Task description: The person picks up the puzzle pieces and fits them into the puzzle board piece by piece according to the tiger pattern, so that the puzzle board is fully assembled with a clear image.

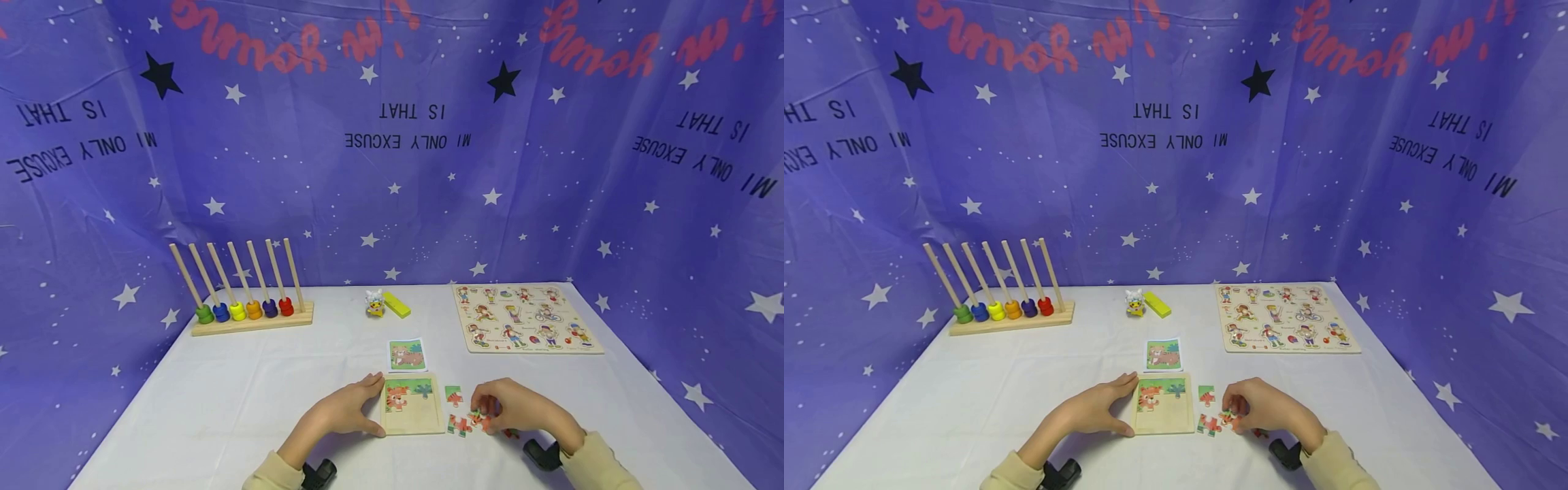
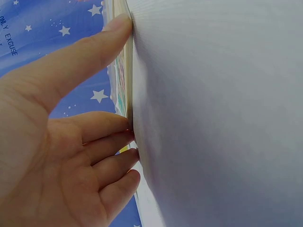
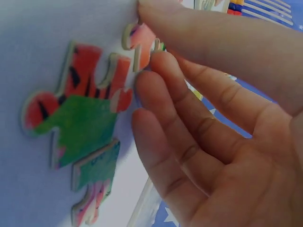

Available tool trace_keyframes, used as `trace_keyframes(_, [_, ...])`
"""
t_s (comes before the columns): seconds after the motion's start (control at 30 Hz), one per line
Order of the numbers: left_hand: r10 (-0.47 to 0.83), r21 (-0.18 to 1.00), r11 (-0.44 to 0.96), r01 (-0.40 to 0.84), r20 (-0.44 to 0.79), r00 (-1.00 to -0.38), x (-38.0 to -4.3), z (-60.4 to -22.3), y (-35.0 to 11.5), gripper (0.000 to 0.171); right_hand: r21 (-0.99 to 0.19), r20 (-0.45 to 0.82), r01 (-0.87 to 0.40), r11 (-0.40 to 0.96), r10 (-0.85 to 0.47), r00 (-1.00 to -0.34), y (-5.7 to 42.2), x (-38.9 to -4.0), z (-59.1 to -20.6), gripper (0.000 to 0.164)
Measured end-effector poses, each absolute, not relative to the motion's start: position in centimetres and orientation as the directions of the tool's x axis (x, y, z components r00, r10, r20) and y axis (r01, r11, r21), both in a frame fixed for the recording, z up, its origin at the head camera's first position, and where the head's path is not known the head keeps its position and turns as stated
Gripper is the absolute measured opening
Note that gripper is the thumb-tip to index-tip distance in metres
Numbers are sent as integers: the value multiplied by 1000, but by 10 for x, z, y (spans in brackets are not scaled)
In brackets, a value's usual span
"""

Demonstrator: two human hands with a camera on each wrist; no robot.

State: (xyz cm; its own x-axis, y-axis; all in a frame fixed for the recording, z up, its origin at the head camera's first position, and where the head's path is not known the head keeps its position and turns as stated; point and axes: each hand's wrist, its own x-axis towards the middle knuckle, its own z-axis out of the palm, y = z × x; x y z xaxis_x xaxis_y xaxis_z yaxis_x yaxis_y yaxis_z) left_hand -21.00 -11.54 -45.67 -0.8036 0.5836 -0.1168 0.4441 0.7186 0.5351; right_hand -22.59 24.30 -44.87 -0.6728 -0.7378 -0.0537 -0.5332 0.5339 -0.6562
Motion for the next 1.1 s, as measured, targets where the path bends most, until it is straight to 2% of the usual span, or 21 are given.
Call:
trace_keyframes(0.47, [581,531,721,445,-112,-806,-209,-456,-115,95,-610,-26,-577,543,-742,-670,243,-231,-448,29])
trace_keyframes(0.8, [578,533,722,441,-115,-808,-209,-456,-115,95,-619,-47,-547,564,-721,-691,237,-233,-448,32])
trace_keyframes(1.1, [578,527,724,445,-111,-808,-209,-456,-115,95,-607,21,-598,524,-741,-671,239,-236,-447,31])
